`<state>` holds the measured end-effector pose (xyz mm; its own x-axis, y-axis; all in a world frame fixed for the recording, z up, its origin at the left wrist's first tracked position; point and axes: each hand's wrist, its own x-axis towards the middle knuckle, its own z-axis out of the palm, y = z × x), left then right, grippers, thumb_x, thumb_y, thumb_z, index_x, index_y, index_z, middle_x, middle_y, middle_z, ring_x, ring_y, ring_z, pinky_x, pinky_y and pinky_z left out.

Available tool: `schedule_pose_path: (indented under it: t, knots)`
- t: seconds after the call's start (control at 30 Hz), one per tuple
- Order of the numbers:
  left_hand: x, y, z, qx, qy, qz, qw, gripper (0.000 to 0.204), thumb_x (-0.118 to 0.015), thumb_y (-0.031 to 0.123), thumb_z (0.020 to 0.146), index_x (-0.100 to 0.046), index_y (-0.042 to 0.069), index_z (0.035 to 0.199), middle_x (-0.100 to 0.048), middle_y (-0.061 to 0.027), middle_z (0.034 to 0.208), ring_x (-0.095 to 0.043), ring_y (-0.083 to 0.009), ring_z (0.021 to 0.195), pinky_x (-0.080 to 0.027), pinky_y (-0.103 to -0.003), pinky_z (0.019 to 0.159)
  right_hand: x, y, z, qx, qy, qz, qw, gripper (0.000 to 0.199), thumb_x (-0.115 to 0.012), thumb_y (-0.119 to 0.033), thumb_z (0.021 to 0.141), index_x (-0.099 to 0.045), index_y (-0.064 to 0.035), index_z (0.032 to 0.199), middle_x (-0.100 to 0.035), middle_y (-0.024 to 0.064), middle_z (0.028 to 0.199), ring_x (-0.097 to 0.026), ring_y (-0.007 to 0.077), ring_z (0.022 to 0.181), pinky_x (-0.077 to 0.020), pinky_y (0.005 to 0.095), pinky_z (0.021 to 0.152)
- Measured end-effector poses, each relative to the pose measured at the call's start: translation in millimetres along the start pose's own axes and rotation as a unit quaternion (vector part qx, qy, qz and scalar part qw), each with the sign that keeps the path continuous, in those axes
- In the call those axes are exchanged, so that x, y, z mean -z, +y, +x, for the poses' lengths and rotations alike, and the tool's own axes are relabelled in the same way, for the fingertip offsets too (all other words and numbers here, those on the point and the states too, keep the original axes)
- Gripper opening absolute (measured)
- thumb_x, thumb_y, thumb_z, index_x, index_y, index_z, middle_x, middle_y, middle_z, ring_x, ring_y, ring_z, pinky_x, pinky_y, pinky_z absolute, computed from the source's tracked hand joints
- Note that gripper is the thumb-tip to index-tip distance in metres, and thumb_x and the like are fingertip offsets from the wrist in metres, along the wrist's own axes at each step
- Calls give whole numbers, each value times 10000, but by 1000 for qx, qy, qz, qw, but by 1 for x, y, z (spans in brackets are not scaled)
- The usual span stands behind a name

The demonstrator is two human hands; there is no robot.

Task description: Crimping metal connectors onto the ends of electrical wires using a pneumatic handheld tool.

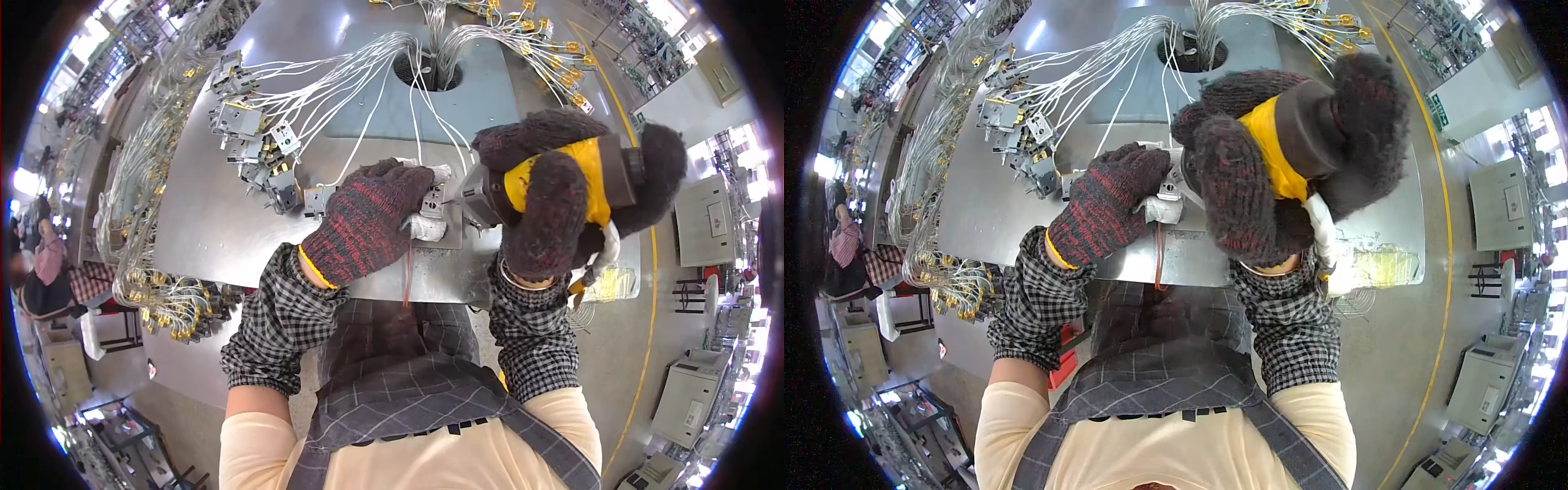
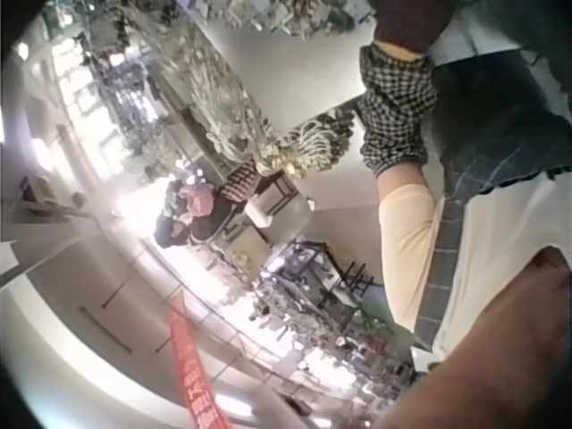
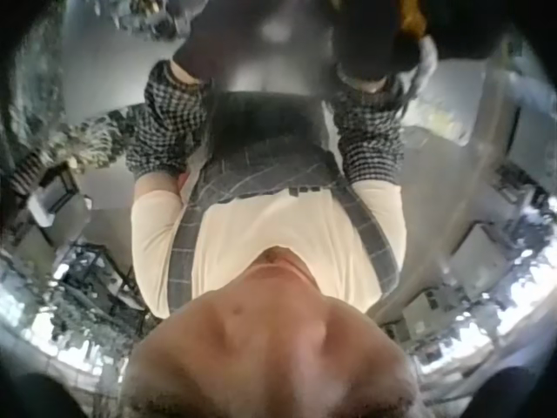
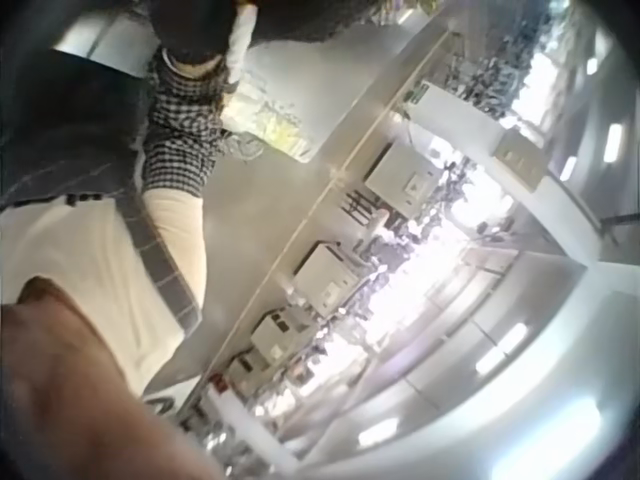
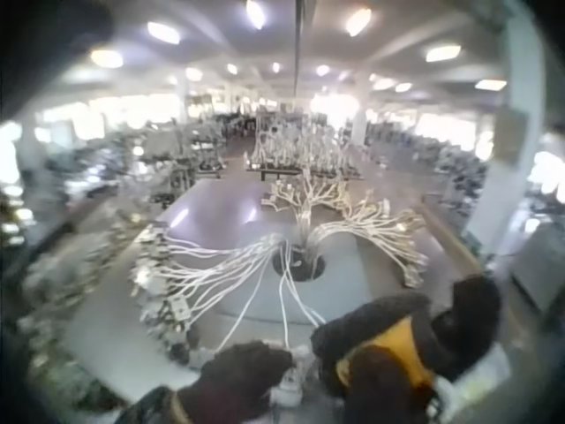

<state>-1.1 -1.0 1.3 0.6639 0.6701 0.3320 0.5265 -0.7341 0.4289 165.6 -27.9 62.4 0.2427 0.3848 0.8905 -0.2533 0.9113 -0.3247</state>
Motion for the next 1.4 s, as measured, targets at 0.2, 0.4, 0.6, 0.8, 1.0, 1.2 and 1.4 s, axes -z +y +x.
schedule_pose_path:
  t: [0.2, 0.4, 0.6, 0.8, 1.0, 1.2, 1.4]
  knots:
    - [1, -4, -1, -22, 13, -37, 999, 552, -738, 345, 781, -567, 44, 1212, -630, -166, 1108, -601, -360, 1048, -483, -463, 890, 9, -9, -13, -94, 149, -19, 984, 663, -620, -91, 937, -249, -125, 1485, -616, 273, 1108, -700, 343, 853, -630, 499, 714]
    - [32, -12, -36, 100, -25, 178, 979, 767, -778, 357, 735, -450, 21, 1342, -558, -184, 1249, -545, -368, 1165, -467, -487, 921, 38, 13, -43, -253, 192, 222, 922, 615, -587, -210, 953, -283, -85, 1473, -554, 258, 1224, -636, 336, 1000, -573, 479, 834]
    - [14, -41, -45, 176, -117, 326, 922, 771, -747, 305, 750, -426, 161, 1437, -535, -149, 1334, -530, -327, 1205, -441, -475, 962, 64, 45, -69, -419, 213, 490, 734, 621, -547, -352, 973, -325, -36, 1460, -480, 240, 1364, -559, 328, 1177, -505, 455, 979]
    - [50, -36, -47, 83, -63, -5, 995, 760, -800, 279, 743, -454, 181, 1413, -630, -88, 1147, -623, -272, 1059, -523, -438, 801, 67, 46, -62, -462, 141, 611, 627, 651, -516, -450, 988, -366, -2, 1436, -448, 233, 1437, -527, 325, 1272, -476, 442, 1058]
    - [24, -22, -48, 102, 186, -664, 717, 719, -768, 396, 820, -451, 21, 1346, -521, -124, 1326, -559, -247, 1185, -559, -374, 870, 70, 43, -62, -440, 182, 525, 705, 643, -533, -452, 974, -384, 2, 1404, -499, 255, 1348, -577, 340, 1170, -515, 454, 990]
    - [-17, -30, -60, 103, 263, -880, 382, 600, -720, 387, 885, -477, 50, 1318, -600, -110, 1120, -632, -216, 896, -549, -340, 761, 35, 10, -19, -255, 101, 86, 958, 599, -560, -312, 965, -302, -44, 1435, -602, 249, 1098, -647, 334, 862, -575, 447, 772]
    - [-8, 4, -15, -47, 121, -9, 991, 528, -818, 210, 708, -603, 46, 1161, -642, -98, 974, -656, -212, 793, -521, -338, 648, 18, -6, 15, -65, 82, -210, 972, 661, -604, -175, 926, -229, -81, 1462, -669, 227, 907, -685, 310, 634, -609, 438, 599]
